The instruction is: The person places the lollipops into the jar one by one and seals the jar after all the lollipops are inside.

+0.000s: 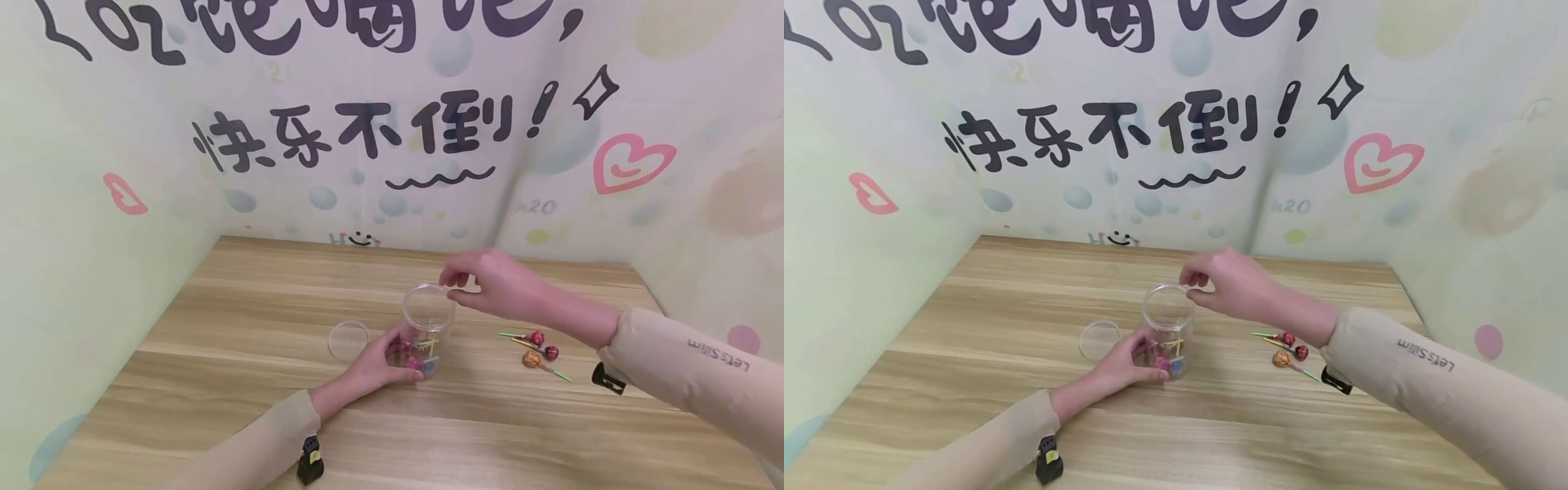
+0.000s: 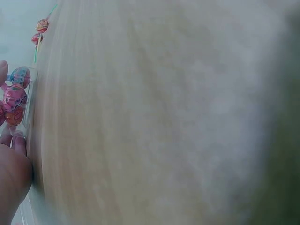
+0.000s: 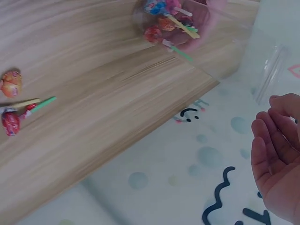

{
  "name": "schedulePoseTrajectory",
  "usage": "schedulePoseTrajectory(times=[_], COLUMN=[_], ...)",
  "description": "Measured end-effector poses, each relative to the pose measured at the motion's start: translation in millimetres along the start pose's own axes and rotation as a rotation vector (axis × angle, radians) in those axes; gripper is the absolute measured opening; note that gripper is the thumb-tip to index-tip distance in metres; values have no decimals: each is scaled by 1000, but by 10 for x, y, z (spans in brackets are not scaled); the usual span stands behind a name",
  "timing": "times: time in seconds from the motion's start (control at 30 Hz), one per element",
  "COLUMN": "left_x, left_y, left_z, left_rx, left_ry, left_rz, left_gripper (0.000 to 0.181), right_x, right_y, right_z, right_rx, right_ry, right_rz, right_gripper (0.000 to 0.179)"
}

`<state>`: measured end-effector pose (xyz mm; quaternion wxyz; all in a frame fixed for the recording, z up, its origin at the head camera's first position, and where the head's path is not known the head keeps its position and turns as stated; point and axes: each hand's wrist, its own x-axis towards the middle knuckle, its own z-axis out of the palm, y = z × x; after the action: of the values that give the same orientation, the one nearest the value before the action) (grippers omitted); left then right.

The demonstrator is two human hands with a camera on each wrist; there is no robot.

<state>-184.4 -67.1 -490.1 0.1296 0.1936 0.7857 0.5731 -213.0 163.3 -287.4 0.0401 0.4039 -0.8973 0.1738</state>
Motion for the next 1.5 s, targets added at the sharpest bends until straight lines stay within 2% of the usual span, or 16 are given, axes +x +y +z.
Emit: schedulePoseTrajectory(times=[0.2, 0.57, 0.73, 1.07, 1.3, 1.5], left_x=[-12, -35, -39, -28, -20, 3], left_y=[17, 28, 31, 19, 23, -5], left_z=[5, 22, 28, 23, 13, 2], left_rx=[2, -3, -11, 3, 0, 2], left_ry=[-2, -7, -8, -4, -4, -12], left_rz=[-2, -20, -32, -23, -11, -3], left_gripper=[83, 87, 88, 83, 85, 87], right_x=[-201, -574, -723, -1158, -1364, -1483], right_y=[163, 395, 489, 688, 833, 920], right_z=[48, 178, 235, 460, 647, 795], right_rx=[3, -4, -7, 53, 27, 61], right_ry=[41, 108, 111, 82, 134, 140], right_rz=[71, 130, 167, 344, 333, 338], right_gripper=[12, 16, 16, 19, 21, 27])
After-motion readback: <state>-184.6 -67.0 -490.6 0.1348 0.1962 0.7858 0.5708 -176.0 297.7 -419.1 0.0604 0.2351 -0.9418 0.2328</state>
